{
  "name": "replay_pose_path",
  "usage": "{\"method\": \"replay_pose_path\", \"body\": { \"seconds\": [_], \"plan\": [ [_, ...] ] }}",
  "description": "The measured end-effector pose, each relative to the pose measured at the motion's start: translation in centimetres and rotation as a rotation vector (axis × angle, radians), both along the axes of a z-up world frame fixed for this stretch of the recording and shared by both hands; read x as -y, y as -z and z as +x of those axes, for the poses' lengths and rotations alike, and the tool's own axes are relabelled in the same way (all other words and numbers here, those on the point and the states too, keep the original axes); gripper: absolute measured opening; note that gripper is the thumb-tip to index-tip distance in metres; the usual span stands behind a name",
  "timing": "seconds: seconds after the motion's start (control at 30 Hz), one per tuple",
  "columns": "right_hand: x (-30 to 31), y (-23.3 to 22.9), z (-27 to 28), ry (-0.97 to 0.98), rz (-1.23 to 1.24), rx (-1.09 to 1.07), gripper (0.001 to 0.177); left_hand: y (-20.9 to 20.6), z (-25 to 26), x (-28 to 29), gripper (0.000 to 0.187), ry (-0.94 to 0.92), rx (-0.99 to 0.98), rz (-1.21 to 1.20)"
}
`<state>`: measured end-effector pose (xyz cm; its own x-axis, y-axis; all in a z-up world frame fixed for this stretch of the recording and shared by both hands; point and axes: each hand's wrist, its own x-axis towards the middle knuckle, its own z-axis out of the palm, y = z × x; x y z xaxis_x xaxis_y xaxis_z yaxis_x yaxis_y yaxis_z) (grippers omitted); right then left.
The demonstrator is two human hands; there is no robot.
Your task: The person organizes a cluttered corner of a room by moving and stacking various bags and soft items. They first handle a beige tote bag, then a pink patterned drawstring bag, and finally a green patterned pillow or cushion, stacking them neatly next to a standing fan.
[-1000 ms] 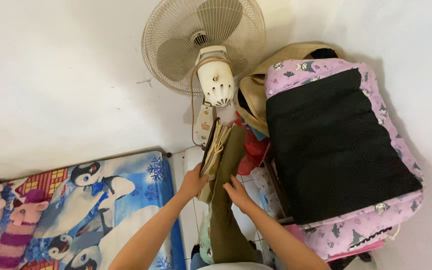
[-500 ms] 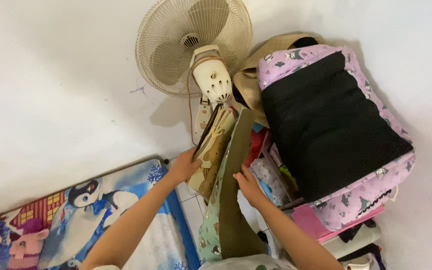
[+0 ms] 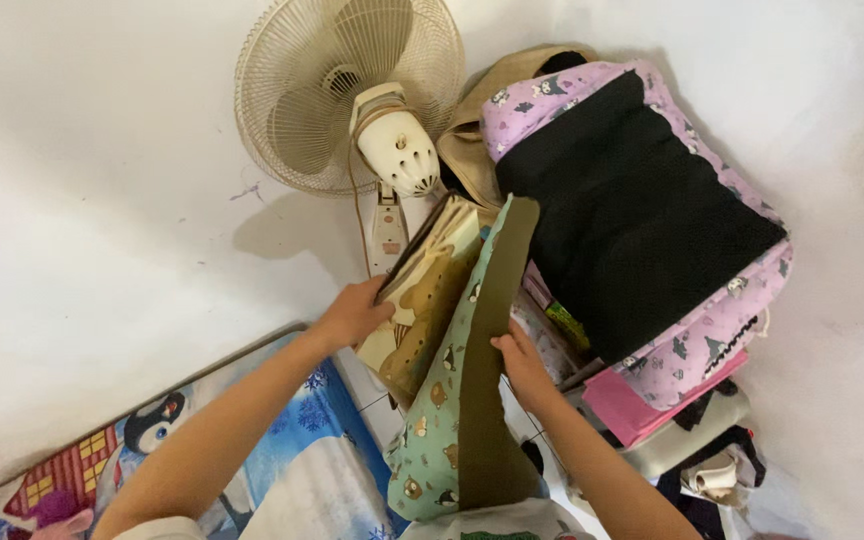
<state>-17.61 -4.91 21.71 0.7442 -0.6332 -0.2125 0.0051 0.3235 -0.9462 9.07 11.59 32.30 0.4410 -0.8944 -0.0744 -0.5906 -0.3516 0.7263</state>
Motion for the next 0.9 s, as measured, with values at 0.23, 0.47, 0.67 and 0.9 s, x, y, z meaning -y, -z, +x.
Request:
{"method": "replay_pose_path", "body": {
  "seconds": [0.23,0.47,0.67,0.9],
  "plan": [
    [1.4,-8.6,-2.6,0.186,0.097,0.103,0.062,-7.9,1.5,0.7,0.040,-0.004,0.051,-0.050],
    [4.1,-16.6,-4.2,0.282,0.086,0.225,0.060,-15.0,1.6,2.7,0.034,-0.004,-0.018,-0.228],
    [6.5,-18.6,-3.6,0.317,0.123,0.226,0.057,-18.4,1.1,5.5,0.036,-0.071,-0.108,-0.306],
    [12.8,-21.3,-3.6,0.331,0.190,0.230,0.045,-20.3,1.9,8.4,0.041,-0.067,-0.338,-0.427]
  ]
}}
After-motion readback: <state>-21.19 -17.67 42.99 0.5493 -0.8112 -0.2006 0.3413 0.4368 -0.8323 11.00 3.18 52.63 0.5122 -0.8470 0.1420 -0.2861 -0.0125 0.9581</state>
